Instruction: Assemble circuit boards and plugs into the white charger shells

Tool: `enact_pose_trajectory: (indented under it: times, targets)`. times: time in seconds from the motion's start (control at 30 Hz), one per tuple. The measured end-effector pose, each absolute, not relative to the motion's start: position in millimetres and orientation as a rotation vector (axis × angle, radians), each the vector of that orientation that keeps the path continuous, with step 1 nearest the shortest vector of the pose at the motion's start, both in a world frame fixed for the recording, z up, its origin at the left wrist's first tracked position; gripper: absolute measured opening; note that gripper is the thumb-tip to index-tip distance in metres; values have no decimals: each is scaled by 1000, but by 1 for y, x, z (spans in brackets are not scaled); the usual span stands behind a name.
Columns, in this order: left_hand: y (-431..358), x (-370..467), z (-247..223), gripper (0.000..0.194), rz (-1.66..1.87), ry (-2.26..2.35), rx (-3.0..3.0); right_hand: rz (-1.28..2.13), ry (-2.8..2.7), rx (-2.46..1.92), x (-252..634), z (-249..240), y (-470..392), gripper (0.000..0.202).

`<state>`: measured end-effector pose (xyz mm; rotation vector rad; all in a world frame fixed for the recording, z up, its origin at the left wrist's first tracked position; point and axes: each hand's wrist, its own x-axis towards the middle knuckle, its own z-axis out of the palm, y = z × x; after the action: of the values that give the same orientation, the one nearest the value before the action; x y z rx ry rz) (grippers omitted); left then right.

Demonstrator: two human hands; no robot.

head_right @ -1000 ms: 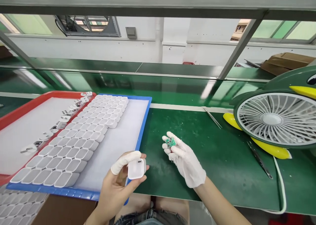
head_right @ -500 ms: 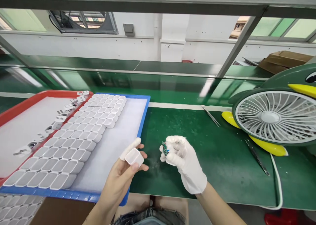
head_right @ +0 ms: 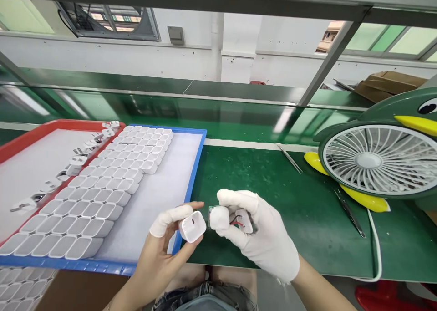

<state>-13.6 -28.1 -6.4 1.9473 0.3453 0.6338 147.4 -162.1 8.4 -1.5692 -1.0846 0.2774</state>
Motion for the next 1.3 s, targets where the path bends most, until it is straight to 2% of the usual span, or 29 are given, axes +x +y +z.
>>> enact_pose_trajectory:
  times: [0.1, 0.27, 0.63, 0.9, 0.97, 1.1, 1.2, 1.3]
  targets:
    - [-27, -17, -8, 50, 761, 257, 2073, 55, -1307, -1623, 150, 16, -167, 61]
    - [-26, -25, -9, 57, 815, 177, 2168, 45, -1652, -1488, 147, 35, -163, 81]
    - [-25, -27, -5, 53, 889, 93, 2365, 311, -1911, -1473, 149, 45, -161, 80]
    - [-30, -19, -6, 60, 877, 91, 2397, 322, -2016, -1582, 152, 50, -161, 79]
    - [-30, -19, -7, 62, 861, 88, 2374, 299, -1993, -1586, 152, 54, -158, 74]
    - [-31, -21, -10, 51, 693, 99, 2376, 216, -1943, -1626, 150, 56, -150, 59]
    - [-31, -21, -10, 48, 711, 54, 2421, 179, -1946, -1649, 148, 60, -150, 67]
    - [-32, -19, -9, 54, 808, 57, 2297, 10, -1957, -1697, 150, 68, -160, 80]
